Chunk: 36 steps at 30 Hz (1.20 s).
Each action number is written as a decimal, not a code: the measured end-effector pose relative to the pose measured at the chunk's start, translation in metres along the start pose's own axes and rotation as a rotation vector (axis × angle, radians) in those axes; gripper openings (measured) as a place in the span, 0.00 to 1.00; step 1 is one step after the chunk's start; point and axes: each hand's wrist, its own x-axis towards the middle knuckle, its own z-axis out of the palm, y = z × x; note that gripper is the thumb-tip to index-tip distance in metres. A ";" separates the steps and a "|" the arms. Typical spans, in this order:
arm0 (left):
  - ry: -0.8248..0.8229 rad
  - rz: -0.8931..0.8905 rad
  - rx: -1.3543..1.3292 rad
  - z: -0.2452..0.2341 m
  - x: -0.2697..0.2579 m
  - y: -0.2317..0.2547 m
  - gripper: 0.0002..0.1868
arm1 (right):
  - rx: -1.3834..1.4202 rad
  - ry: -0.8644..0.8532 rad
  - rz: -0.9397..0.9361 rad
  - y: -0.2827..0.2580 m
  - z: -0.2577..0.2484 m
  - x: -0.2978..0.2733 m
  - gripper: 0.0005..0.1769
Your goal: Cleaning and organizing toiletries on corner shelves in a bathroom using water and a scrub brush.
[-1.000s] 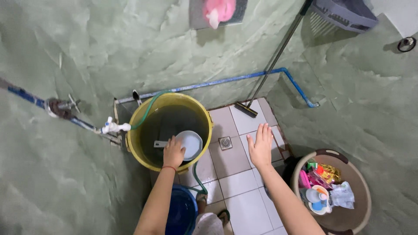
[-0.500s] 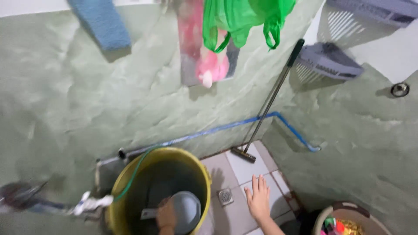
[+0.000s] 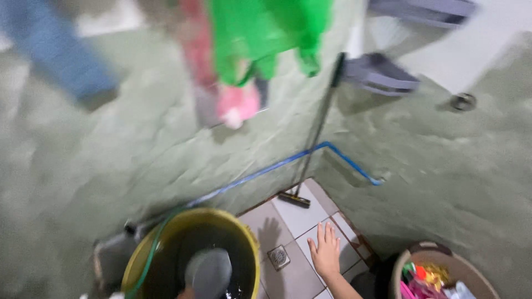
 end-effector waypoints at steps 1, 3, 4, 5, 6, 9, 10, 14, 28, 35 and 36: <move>0.001 -0.033 0.000 0.011 -0.002 0.000 0.24 | -0.004 -0.013 -0.017 -0.010 0.005 -0.002 0.42; 0.006 -0.095 0.007 0.028 0.004 0.000 0.25 | -0.007 -0.038 -0.056 -0.030 0.013 -0.007 0.41; 0.009 -0.123 0.013 0.035 0.012 0.000 0.26 | 0.012 -0.034 -0.087 -0.041 0.017 -0.010 0.41; 0.012 -0.147 0.019 0.044 0.019 0.002 0.26 | 0.030 -0.030 -0.116 -0.050 0.022 -0.014 0.41; 0.014 -0.172 0.026 0.049 0.023 0.001 0.26 | 0.028 -0.042 -0.136 -0.056 0.032 -0.019 0.41; 0.006 -0.239 0.033 0.067 0.019 0.015 0.27 | 0.066 -0.040 -0.215 -0.071 0.059 -0.031 0.42; -0.015 -0.215 -0.046 0.077 0.013 0.021 0.22 | 0.091 -0.034 -0.249 -0.073 0.068 -0.035 0.43; -0.106 -0.232 -0.491 0.101 -0.009 0.032 0.17 | 0.136 -0.067 -0.282 -0.082 0.076 -0.064 0.42; -0.508 -0.097 -1.449 -0.025 -0.051 0.061 0.16 | 0.385 -0.293 -0.029 -0.086 0.025 -0.082 0.28; -0.267 0.329 -1.487 -0.121 -0.069 0.125 0.14 | 0.797 -0.738 0.462 -0.079 -0.015 -0.078 0.42; -0.272 0.347 -1.482 -0.140 -0.076 0.136 0.14 | 0.804 -0.724 0.471 -0.081 -0.031 -0.076 0.42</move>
